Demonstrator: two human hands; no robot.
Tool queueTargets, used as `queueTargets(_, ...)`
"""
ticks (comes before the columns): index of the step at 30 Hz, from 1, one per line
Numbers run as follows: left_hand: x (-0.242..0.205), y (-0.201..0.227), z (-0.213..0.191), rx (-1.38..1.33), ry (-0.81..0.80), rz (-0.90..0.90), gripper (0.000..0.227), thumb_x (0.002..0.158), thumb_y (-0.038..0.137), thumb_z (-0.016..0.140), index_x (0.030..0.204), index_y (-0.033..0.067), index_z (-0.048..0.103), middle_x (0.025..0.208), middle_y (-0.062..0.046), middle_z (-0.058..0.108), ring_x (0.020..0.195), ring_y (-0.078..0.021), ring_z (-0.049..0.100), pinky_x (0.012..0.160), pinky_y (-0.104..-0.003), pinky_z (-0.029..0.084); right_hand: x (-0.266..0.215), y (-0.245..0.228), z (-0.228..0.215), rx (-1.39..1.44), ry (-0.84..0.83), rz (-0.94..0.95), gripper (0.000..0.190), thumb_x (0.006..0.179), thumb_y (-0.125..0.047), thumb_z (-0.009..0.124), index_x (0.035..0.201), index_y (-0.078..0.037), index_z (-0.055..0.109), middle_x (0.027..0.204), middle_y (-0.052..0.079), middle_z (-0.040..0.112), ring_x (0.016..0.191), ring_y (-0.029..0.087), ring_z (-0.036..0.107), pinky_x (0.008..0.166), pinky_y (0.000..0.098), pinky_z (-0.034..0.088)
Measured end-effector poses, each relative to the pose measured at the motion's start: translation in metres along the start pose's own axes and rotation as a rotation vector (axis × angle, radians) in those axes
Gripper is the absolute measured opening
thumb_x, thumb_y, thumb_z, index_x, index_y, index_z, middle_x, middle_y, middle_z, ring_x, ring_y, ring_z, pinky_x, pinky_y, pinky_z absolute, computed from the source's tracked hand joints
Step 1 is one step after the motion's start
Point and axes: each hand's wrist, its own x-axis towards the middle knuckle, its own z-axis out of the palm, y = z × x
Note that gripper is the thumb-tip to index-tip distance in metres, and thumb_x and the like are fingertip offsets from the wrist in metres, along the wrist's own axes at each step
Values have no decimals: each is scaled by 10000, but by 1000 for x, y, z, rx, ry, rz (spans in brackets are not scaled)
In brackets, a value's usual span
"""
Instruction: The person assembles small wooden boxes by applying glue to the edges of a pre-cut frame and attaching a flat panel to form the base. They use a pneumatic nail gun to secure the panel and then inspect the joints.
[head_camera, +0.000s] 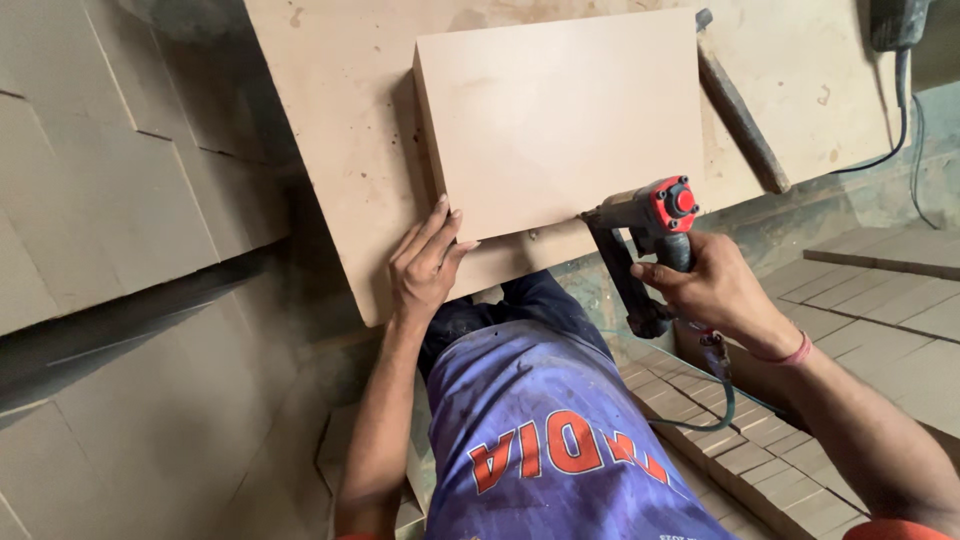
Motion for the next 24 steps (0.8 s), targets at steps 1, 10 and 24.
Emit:
queueTargets(1, 0, 0, 0, 2, -2, -1, 474, 807, 133, 890, 1231, 7, 718, 1349, -182, 672, 1116, -324, 721, 924, -376, 609, -1, -1, 1, 17, -1, 5, 287, 867, -235, 789, 800, 19, 671, 559, 26, 544, 512, 102, 480, 463, 328, 399)
queueTargets(10, 0, -5, 2, -20, 7, 24, 456, 827, 165, 882, 1227, 12, 724, 1342, -168, 676, 1121, -310, 725, 928, -360, 617, -7, -9, 2, 21, 14, 3, 308, 868, -237, 782, 759, 7, 630, 545, 38, 546, 482, 108, 492, 439, 334, 390)
queueTargets(24, -2, -17, -2, -117, -38, 41, 417, 853, -35, 790, 1257, 49, 727, 1417, -136, 648, 1110, -278, 742, 916, -337, 650, -11, -25, 29, 43, -31, -30, 293, 851, -241, 794, 810, 12, 653, 554, 37, 552, 506, 101, 493, 464, 316, 394)
